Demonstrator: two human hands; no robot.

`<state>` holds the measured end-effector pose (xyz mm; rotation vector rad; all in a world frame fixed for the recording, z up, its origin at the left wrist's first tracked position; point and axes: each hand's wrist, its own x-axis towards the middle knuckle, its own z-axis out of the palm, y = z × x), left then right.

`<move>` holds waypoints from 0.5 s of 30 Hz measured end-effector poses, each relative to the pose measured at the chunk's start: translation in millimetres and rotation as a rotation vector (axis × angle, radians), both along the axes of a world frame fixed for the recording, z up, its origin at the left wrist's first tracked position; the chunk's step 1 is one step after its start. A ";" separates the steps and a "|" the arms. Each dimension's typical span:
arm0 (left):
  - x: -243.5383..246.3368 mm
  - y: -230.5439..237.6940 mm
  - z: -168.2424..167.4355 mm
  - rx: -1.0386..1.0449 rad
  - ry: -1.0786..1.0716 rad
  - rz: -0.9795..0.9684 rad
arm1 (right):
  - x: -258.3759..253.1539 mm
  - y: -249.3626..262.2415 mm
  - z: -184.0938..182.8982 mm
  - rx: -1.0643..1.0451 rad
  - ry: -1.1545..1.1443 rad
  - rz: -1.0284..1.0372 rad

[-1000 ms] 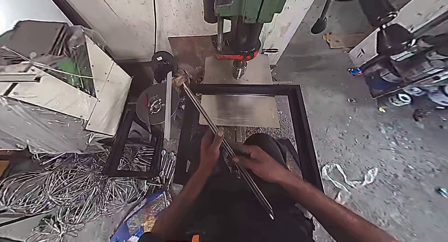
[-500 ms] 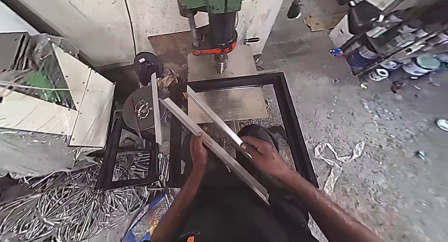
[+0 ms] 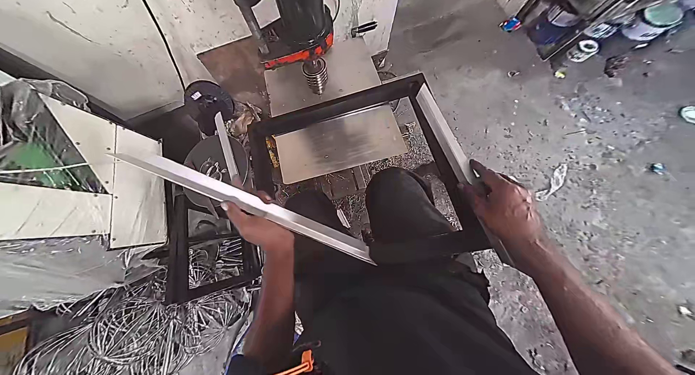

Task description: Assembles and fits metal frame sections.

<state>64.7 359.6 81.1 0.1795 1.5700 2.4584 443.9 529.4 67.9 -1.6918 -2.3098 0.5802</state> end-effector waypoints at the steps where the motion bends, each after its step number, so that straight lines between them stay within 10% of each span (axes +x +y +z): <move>1: -9.6 -2.5 9.7 0.011 0.034 0.011 | -2.0 5.7 -1.1 -0.008 -0.011 -0.013; 15: -80.8 -95.4 69.3 -0.186 0.368 -0.150 | -31.1 32.8 -15.5 0.095 -0.092 -0.012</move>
